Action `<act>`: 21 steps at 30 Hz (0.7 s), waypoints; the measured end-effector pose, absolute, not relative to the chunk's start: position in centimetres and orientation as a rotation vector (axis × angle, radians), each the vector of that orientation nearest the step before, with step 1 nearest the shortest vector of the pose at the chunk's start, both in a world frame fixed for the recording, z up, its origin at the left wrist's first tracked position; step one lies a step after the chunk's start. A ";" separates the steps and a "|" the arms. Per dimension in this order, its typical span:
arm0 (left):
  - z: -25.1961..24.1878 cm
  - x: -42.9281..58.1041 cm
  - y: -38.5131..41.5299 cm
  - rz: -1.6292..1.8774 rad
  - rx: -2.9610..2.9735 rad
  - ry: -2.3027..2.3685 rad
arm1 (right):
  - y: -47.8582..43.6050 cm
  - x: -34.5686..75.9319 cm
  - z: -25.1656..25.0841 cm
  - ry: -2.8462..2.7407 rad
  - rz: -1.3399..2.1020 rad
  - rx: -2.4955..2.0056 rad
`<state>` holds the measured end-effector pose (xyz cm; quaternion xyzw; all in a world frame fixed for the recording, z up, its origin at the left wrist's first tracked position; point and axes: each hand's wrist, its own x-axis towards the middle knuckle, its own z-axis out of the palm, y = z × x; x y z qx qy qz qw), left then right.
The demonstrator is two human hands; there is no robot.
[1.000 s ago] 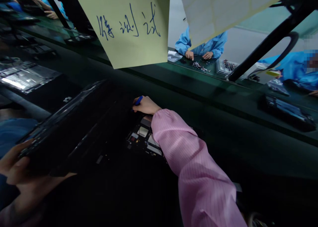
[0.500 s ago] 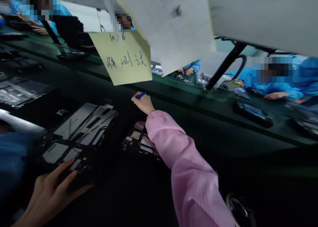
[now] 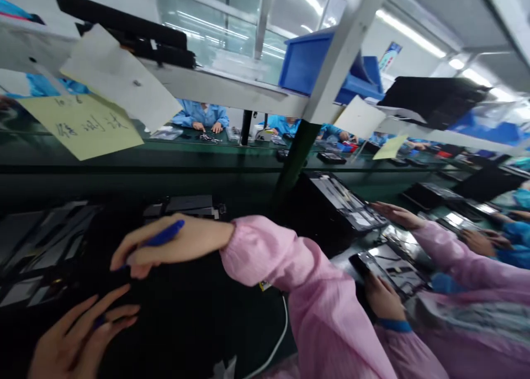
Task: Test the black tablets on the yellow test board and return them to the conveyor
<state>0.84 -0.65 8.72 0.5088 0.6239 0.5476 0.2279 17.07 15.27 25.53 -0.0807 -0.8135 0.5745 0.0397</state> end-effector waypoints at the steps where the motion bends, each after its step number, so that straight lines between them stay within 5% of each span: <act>1: 9.4 2.2 -0.8 1.489 1.292 1.650 | 13.5 18.6 25.0 -2.426 1.803 -0.281; 21: 11.3 14.7 -8.2 0.944 1.962 1.290 | -4.9 34.8 13.6 -1.518 1.647 -0.543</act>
